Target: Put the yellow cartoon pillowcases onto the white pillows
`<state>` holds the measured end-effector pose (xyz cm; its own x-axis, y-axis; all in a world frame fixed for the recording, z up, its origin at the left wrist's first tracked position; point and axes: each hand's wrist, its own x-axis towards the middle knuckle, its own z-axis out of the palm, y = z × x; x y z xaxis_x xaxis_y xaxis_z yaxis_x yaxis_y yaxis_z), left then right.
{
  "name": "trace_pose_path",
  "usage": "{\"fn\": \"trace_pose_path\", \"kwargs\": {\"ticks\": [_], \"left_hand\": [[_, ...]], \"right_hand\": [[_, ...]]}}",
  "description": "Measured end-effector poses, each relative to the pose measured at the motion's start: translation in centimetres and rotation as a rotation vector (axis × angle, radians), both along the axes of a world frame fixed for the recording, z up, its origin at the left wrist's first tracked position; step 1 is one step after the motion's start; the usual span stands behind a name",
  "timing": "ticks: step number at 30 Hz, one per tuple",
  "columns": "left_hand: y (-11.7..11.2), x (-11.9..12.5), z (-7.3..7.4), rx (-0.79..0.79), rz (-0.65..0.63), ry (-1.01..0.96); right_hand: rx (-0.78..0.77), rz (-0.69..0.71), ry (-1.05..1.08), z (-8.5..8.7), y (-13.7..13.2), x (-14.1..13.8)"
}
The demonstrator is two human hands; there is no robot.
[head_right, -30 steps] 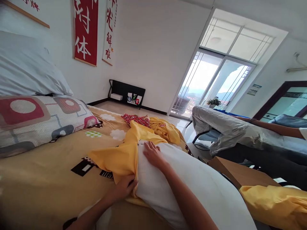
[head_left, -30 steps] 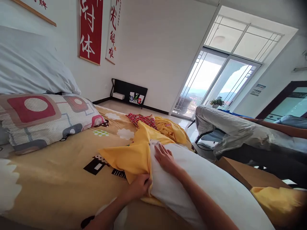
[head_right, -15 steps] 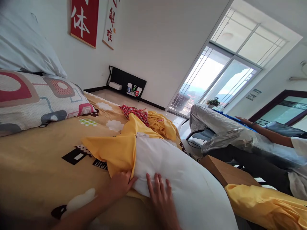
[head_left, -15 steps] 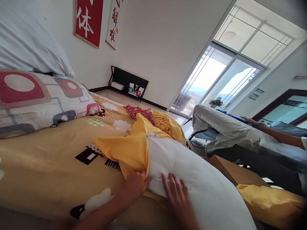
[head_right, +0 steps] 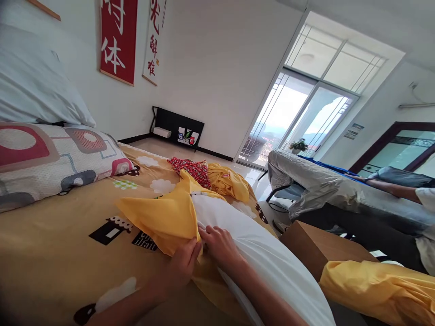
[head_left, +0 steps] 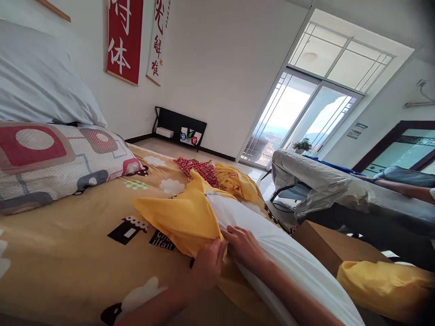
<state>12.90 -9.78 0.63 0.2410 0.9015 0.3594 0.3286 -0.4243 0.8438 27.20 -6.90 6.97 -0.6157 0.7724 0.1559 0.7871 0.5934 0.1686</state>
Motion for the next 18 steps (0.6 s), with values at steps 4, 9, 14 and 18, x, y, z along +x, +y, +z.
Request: {"fn": "trace_pose_path", "kwargs": {"ticks": [4,9,14,18], "left_hand": [[-0.9,1.4,0.5,-0.005,-0.025,-0.024],[-1.2,0.0,-1.2,-0.029,-0.101,0.006],[-1.5,-3.1,-2.3,-0.045,-0.053,0.032],[-1.4,-3.5,-2.8,-0.093,-0.056,0.059]], "right_hand": [[-0.195,0.062,0.071,-1.7,1.3,-0.8],[-0.145,0.050,0.082,-3.2,-0.7,-0.4],[0.367,-0.083,-0.071,-5.4,-5.7,0.2],[0.582,-0.285,-0.144,-7.6,-8.3,2.5]]}}
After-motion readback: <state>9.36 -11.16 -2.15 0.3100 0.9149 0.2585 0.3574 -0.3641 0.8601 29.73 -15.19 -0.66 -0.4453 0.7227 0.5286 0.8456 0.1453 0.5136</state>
